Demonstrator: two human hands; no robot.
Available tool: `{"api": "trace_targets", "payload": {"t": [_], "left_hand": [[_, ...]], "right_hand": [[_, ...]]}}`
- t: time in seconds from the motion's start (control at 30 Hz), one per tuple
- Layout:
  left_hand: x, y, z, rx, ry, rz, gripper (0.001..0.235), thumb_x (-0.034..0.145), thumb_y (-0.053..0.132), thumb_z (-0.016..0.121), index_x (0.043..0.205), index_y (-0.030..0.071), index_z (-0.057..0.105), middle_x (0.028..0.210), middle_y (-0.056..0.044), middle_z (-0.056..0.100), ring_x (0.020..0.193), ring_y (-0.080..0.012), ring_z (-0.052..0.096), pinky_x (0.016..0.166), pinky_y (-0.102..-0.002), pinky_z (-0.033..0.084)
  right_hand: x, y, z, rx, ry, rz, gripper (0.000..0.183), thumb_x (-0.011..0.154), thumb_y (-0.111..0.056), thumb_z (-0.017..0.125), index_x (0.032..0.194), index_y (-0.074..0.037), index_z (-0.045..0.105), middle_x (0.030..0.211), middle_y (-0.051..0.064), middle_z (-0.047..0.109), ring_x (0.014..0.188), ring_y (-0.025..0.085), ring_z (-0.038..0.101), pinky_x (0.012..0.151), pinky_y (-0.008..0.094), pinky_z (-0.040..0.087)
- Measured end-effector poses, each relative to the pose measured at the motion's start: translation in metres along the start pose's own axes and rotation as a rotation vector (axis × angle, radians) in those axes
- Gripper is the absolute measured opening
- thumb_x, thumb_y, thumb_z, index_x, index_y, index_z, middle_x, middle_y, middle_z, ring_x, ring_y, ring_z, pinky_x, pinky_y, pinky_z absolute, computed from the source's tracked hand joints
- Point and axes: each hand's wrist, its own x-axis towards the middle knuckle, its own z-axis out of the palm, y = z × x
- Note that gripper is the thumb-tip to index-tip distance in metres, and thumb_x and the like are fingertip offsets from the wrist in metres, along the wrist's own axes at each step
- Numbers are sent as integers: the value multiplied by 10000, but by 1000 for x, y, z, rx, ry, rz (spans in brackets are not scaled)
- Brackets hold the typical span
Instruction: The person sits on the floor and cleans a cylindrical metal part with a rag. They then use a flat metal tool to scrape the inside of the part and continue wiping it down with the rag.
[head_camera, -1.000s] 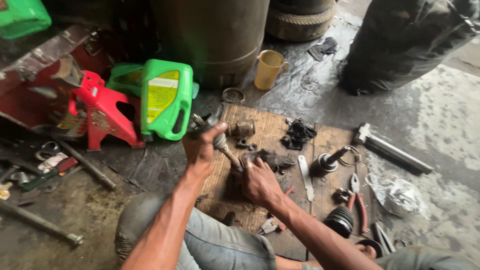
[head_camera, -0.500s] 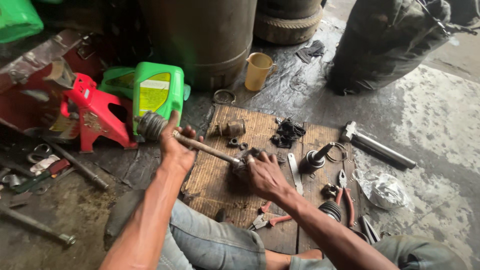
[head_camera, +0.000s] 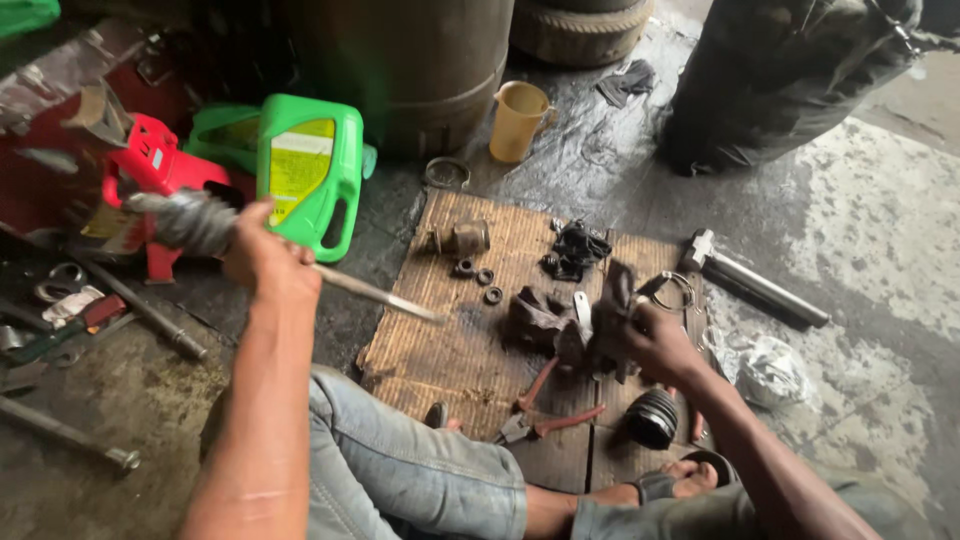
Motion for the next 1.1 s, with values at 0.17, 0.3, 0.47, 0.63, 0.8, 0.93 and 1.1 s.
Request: {"api": "trace_targets", "payload": {"t": [0.17, 0.3, 0.47, 0.63, 0.8, 0.93, 1.1], "left_hand": [[-29, -23, 5, 188, -76, -59, 355, 788, 226, 782, 718, 168, 440, 557, 43, 337, 391, -107, 317, 373, -293, 275], [-39, -47, 7, 59, -192, -198, 429, 837, 287, 778, 703, 196, 381, 547, 54, 264, 402, -113, 251, 416, -317, 262], [-39, -69, 8, -31, -266, -329, 521, 855, 483, 716, 657, 213, 316, 501, 57, 182, 401, -138, 149, 442, -339, 232], [-14, -73, 2, -48, -209, -370, 478, 869, 472, 699, 670, 212, 351, 507, 55, 198, 410, -145, 168, 451, -339, 248], [22, -40, -1, -136, -196, -142, 392, 954, 391, 655, 712, 208, 408, 573, 52, 351, 463, -135, 297, 484, -339, 312], [27, -34, -9, -133, -204, -138, 504, 936, 454, 622, 619, 219, 307, 529, 51, 240, 428, -149, 211, 448, -350, 279], [12, -43, -9, -168, -174, -286, 529, 910, 489, 614, 600, 218, 281, 511, 44, 200, 416, -161, 170, 446, -356, 271]], "right_hand": [[28, -8, 4, 230, 133, -358, 261, 938, -158, 635, 1108, 40, 635, 926, 131, 700, 832, 218, 677, 772, 417, 581], [2, -49, 66, -36, -97, -412, 347, 930, -294, 648, 1137, -15, 670, 1049, 116, 692, 920, 261, 714, 842, 421, 611], [-27, -83, 104, -455, -50, -770, 481, 981, -301, 569, 1349, -17, 445, 1031, 211, 661, 914, 372, 677, 849, 494, 572], [-12, -63, 91, -210, -284, -399, 301, 1040, -160, 442, 1251, 12, 571, 978, 193, 730, 903, 326, 727, 835, 463, 605], [24, -5, 30, 716, -94, -241, 396, 887, 45, 515, 1271, -14, 589, 1109, 107, 706, 962, 213, 714, 874, 367, 616], [51, 26, 10, 584, -91, -576, 382, 902, -68, 604, 1265, 51, 612, 1109, 138, 709, 945, 204, 681, 870, 351, 577], [41, 2, 49, 795, -340, -449, 294, 944, -157, 655, 1179, 2, 582, 1071, 138, 675, 909, 190, 684, 833, 350, 604]]}}
